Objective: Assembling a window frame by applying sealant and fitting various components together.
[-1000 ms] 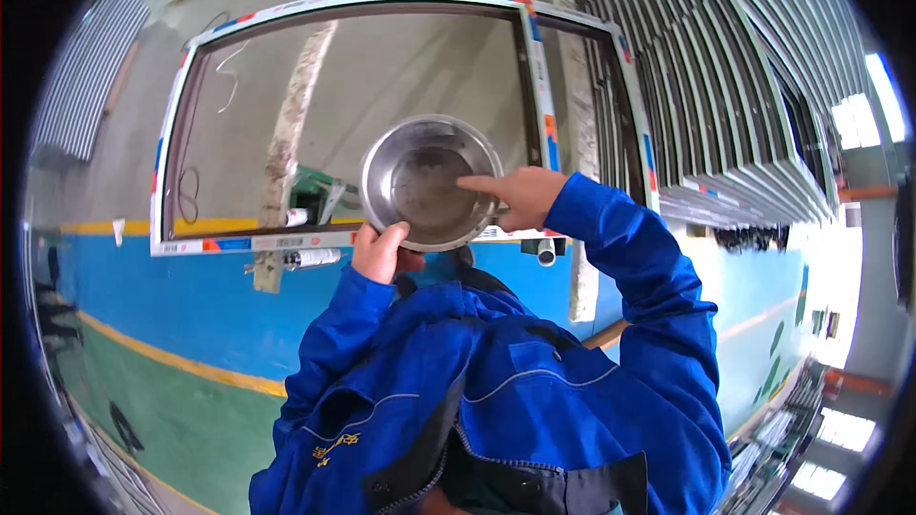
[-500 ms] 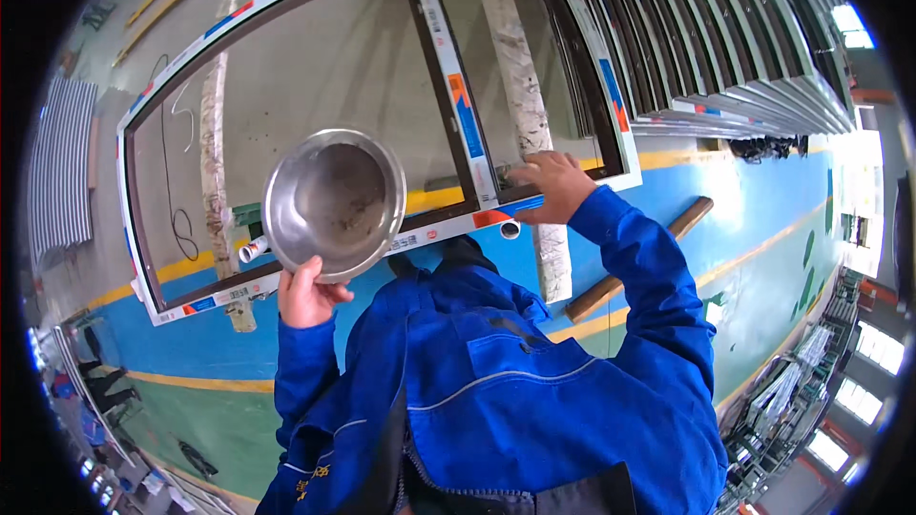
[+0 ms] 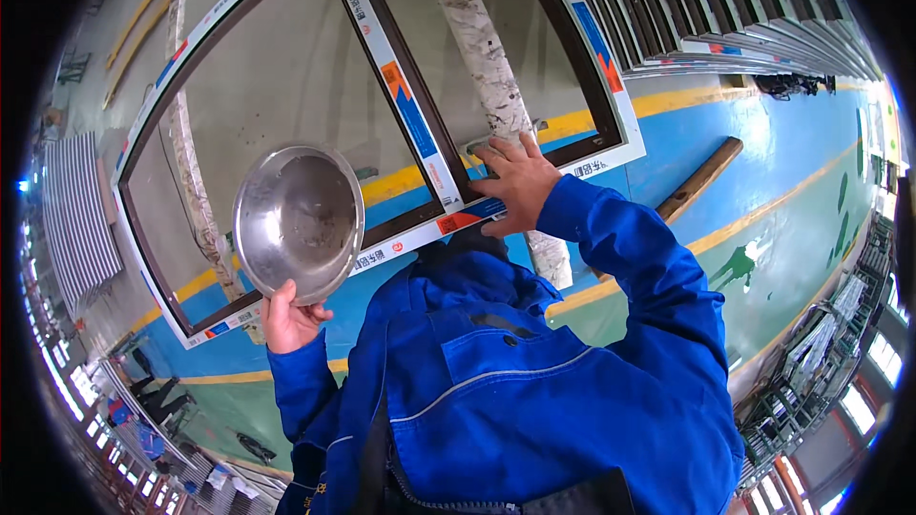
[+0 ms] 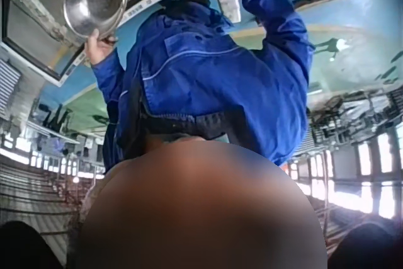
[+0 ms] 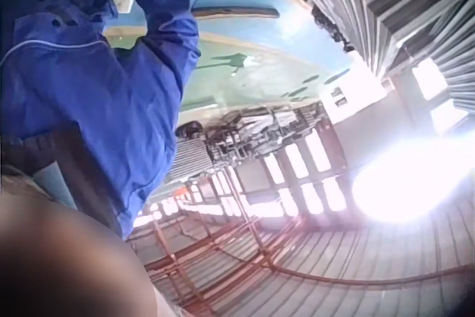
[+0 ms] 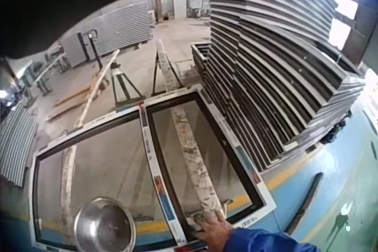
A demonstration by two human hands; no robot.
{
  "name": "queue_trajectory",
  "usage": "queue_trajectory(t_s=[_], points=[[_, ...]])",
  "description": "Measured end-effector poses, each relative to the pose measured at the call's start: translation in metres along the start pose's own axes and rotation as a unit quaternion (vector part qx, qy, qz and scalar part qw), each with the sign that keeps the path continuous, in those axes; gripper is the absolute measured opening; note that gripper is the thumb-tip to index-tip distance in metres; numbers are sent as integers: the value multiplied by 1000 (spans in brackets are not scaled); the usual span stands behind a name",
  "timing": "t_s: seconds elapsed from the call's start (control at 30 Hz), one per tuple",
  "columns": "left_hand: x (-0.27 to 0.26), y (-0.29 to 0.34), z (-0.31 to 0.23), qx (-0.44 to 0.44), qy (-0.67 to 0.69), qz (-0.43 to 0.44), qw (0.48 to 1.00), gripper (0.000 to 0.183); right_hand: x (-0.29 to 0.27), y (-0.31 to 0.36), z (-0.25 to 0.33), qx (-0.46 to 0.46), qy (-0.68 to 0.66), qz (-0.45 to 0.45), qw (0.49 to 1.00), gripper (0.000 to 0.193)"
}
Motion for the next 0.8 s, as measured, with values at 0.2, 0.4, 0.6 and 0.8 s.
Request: queue_trajectory(t_s=[0.2, 0.4, 0.6, 0.8], points=[[11, 3, -5, -2, 4, 7, 1000, 26, 10, -13, 6, -4, 49, 67, 997, 70], [6, 6, -1, -7, 9, 4, 1000, 27, 8, -15, 8, -18, 94, 91, 991, 73], [11, 11, -2, -5, 12, -9, 1000, 26, 5, -8, -2, -23, 33, 44, 998, 73], [7, 11, 1, -2, 0, -15, 1000, 25, 0, -4, -14, 24, -75, 102, 992, 75]])
Point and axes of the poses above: each hand's wrist, its own y-axis away from the middle knuckle, its own x-axis out of the palm, z = x × y, the point moved 9 cm from there along -y, towards the middle knuckle, and after that the axes turned 3 degrees about z, right-handed, at the moved point
